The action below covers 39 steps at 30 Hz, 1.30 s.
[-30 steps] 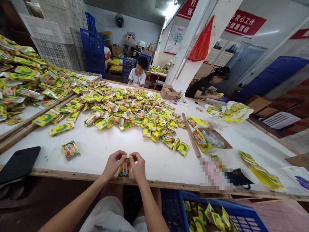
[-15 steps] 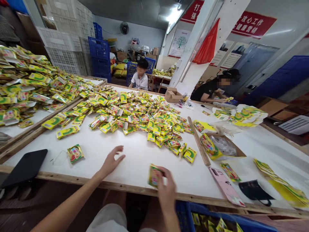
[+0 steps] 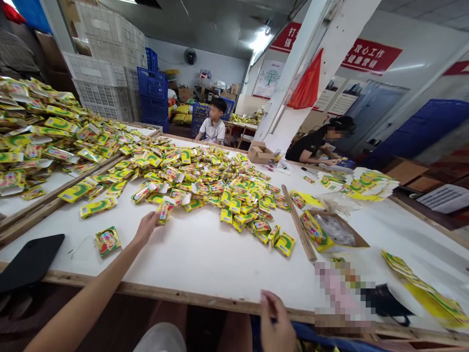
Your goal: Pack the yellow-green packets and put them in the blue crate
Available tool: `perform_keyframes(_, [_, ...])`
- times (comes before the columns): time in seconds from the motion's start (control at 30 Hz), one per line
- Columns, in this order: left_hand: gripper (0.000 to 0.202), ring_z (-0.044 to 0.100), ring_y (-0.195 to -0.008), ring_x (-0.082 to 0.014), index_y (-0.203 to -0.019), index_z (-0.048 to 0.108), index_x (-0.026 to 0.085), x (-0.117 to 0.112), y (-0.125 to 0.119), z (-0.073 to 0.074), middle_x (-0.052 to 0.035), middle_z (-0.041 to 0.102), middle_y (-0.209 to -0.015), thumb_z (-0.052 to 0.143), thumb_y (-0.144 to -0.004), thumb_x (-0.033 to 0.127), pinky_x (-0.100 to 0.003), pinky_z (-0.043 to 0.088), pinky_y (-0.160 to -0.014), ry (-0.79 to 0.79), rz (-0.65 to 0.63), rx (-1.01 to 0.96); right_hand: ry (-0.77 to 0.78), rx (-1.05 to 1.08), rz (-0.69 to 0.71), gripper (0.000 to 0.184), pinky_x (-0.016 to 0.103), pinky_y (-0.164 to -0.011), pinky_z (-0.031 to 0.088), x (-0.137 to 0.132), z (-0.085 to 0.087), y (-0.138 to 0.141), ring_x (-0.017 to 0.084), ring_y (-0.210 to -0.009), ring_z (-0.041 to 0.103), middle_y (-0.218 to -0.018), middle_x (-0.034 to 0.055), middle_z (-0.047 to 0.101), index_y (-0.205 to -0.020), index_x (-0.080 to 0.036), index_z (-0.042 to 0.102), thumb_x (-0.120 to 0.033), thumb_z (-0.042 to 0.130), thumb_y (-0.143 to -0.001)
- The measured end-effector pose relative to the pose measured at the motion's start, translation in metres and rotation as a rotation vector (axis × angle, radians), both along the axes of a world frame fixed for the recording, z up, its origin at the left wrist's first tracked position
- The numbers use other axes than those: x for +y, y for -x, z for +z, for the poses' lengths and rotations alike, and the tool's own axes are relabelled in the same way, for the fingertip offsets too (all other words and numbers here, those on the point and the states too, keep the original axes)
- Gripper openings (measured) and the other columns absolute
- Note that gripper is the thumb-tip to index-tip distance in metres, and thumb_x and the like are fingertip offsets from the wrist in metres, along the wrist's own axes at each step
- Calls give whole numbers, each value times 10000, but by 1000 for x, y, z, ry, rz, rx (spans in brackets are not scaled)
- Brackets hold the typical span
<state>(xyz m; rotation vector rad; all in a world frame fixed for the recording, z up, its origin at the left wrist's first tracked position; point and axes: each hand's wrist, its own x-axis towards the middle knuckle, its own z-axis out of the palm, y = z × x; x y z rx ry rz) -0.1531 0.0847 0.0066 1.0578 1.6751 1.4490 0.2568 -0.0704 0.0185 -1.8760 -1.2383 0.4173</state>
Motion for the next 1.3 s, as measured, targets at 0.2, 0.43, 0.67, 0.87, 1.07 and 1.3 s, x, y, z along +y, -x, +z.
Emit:
perform_keyframes(0.2, [437,651,-819,-225,-949,605,145,-80,-85,-22,-83,699,-872,665,-707,503,-347,509,-749,-53,-445,-400,-121,419,462,301,347,-826,517,44,-10,123,226,-947,638,-1037,95,661,-1018,-204,585,-426,571,-816])
perform_keyframes(0.43, [442,642,-907,-184,-1223,345,261,-105,-113,-17,-68,624,-1063,554,-836,314,-348,522,-785,-104,-622,-247,-146,551,538,322,328,-792,530,57,-19,141,192,-873,655,-984,58,661,-1117,-229,468,-344,576,-836])
perform_keyframes(0.67, [260,632,-855,-201,-1076,590,207,-98,-105,-8,-68,664,-971,523,-827,235,-339,515,-784,-81,-752,-39,-60,415,709,204,310,-795,510,57,-19,129,198,-859,644,-952,44,681,-1022,-213,603,-307,526,-858])
perform_keyframes(0.87, [255,607,-971,-195,-1095,557,219,-95,-114,-7,-68,640,-1067,498,-847,236,-369,483,-881,-193,-646,-54,-97,400,632,133,296,-740,496,75,-18,134,190,-787,616,-827,30,654,-873,-198,626,-309,570,-826])
perform_keyframes(1.07, [173,626,-870,-189,-967,611,193,-103,-124,-2,-59,670,-944,501,-860,273,-328,491,-813,-183,-539,-17,-116,404,725,141,298,-778,493,71,-12,133,192,-869,614,-906,53,652,-883,-193,653,-291,563,-839])
perform_keyframes(1.3, [178,603,-718,-158,-856,629,168,-96,-131,3,-23,662,-776,554,-808,322,-271,483,-691,-111,-430,-87,-84,375,633,199,272,-683,488,70,-5,139,173,-730,603,-792,44,658,-823,-173,645,-362,585,-820])
